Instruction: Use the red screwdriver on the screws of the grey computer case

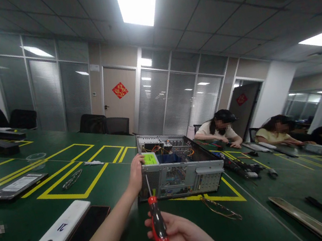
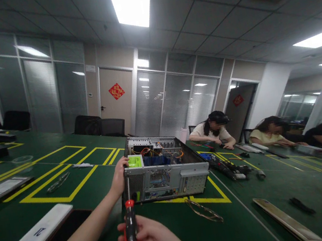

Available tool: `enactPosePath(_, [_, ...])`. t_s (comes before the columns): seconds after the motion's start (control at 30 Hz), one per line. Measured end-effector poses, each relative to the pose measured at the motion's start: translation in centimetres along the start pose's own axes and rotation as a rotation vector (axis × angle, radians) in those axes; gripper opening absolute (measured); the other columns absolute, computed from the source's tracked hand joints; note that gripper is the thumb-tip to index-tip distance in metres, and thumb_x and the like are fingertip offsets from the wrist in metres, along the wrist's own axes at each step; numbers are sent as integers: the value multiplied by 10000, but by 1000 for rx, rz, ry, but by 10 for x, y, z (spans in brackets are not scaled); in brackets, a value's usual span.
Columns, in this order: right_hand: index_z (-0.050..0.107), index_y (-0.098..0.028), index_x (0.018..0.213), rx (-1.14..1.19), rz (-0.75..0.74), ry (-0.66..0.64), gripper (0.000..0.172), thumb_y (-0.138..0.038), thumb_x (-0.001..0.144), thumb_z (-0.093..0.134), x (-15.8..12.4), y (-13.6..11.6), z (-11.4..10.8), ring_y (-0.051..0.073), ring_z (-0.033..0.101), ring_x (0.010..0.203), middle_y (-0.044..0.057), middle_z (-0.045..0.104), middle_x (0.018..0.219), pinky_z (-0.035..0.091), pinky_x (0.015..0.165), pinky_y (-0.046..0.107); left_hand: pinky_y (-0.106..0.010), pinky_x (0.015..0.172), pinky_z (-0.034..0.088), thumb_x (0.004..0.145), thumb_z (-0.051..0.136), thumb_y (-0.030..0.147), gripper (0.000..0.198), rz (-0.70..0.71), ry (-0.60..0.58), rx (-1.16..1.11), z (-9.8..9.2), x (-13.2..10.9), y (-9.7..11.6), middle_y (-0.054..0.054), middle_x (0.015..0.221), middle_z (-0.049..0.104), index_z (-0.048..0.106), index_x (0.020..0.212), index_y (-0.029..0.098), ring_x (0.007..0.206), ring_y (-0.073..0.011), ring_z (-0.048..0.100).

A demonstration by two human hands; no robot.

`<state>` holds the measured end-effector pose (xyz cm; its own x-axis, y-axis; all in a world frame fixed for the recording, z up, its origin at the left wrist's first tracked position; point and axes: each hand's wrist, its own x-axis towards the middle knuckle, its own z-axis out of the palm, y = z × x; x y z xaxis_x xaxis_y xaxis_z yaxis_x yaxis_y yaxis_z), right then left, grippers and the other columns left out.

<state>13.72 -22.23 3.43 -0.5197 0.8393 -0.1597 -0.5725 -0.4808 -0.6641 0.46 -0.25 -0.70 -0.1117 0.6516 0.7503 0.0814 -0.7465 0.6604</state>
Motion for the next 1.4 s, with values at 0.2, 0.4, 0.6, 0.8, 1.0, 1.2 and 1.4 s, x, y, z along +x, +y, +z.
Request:
enactPosePath(0.2, [619, -105, 1140, -103, -22, -32, 593, -245, 655, 931, 6, 1, 2, 174, 702, 898, 109, 735, 1005, 471, 818, 287, -473, 1194, 372, 1006, 267, 570, 494, -19, -14, 5, -1, 0, 1, -99, 1211, 672, 604, 884, 229, 1336, -251, 532])
enactPosePath(0.4, [593, -159, 869, -75, 51, -6, 482, -373, 609, 938, 22, 5, 4, 95, 609, 614, -28, 627, 722, 339, 515, 182, -476, 1189, 376, 996, 259, 604, 525, -7, 2, -5, 1, 0, -3, -102, 1185, 682, 610, 888, 229, 1333, -259, 534])
enactPosePath(0.6, [573, -191, 978, -24, 174, 127, 421, -159, 657, 844, 19, 5, 11, 42, 506, 527, 3, 670, 817, 178, 478, 140, -468, 1196, 366, 1005, 276, 570, 493, -19, -10, 3, 0, 1, -4, -100, 1215, 675, 622, 925, 228, 1338, -252, 530])
enactPosePath(0.8, [606, -147, 1093, 8, 172, 39, 458, -110, 661, 751, 3, -8, 15, 131, 641, 687, 56, 696, 893, 383, 608, 213, -478, 1205, 359, 1009, 277, 552, 483, 0, -10, 13, -1, -1, -3, -98, 1233, 675, 628, 930, 229, 1353, -252, 525])
enactPosePath(1.0, [613, -114, 1131, -73, 119, -49, 546, -114, 646, 864, 3, -8, 21, 227, 728, 942, 126, 734, 1079, 497, 870, 330, -485, 1194, 379, 1004, 261, 572, 514, 7, -1, 19, 0, -1, -4, -106, 1210, 680, 628, 906, 226, 1341, -261, 535])
enactPosePath(1.2, [656, -99, 972, 38, 108, 69, 441, -316, 683, 908, 7, -3, 12, 88, 638, 628, 15, 689, 758, 466, 582, 169, -465, 1185, 387, 1004, 242, 594, 519, 7, -4, 18, 0, 0, -2, -104, 1189, 680, 596, 899, 229, 1311, -248, 552])
enactPosePath(1.4, [621, -145, 954, 85, 162, 220, 307, -204, 755, 847, 6, -3, 14, 15, 466, 484, 22, 681, 782, 230, 426, 85, -479, 1179, 384, 994, 251, 616, 527, 15, 10, 3, 1, 0, -5, -109, 1165, 680, 593, 894, 227, 1307, -259, 544])
